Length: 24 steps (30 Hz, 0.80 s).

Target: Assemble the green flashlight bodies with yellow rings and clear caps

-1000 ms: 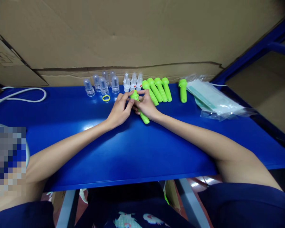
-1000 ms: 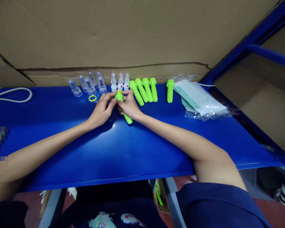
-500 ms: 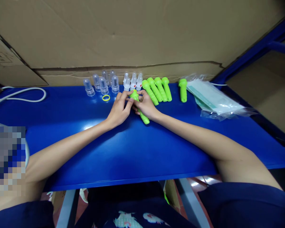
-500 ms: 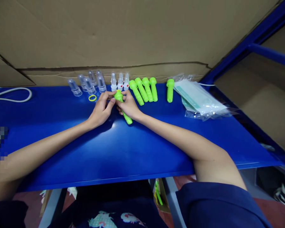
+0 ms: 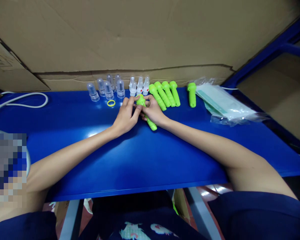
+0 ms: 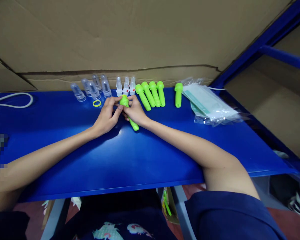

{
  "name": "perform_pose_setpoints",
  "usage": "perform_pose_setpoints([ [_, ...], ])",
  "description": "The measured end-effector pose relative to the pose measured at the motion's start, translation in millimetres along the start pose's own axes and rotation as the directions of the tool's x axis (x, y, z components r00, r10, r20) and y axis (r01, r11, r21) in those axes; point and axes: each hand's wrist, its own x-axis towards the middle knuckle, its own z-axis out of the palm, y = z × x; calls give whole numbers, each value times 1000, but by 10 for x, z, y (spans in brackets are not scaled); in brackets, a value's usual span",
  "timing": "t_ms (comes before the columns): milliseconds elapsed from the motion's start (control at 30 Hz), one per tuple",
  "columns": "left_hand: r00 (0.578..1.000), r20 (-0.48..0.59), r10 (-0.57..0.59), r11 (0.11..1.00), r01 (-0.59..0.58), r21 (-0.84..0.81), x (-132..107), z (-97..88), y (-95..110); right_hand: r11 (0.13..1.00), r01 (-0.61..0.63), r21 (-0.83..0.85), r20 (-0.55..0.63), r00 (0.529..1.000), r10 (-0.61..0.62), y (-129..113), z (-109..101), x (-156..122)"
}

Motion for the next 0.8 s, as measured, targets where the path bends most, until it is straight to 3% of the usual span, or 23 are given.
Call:
perform_pose_setpoints([
  [500, 1000, -2, 23, 999, -23, 26, -8, -21, 9, 1000, -21, 5, -2, 1000, 21, -11, -13, 0],
  [800, 1000, 15, 15, 997, -14, -75, 7, 10, -53, 999, -34, 5, -47, 998, 34, -41, -8, 34],
])
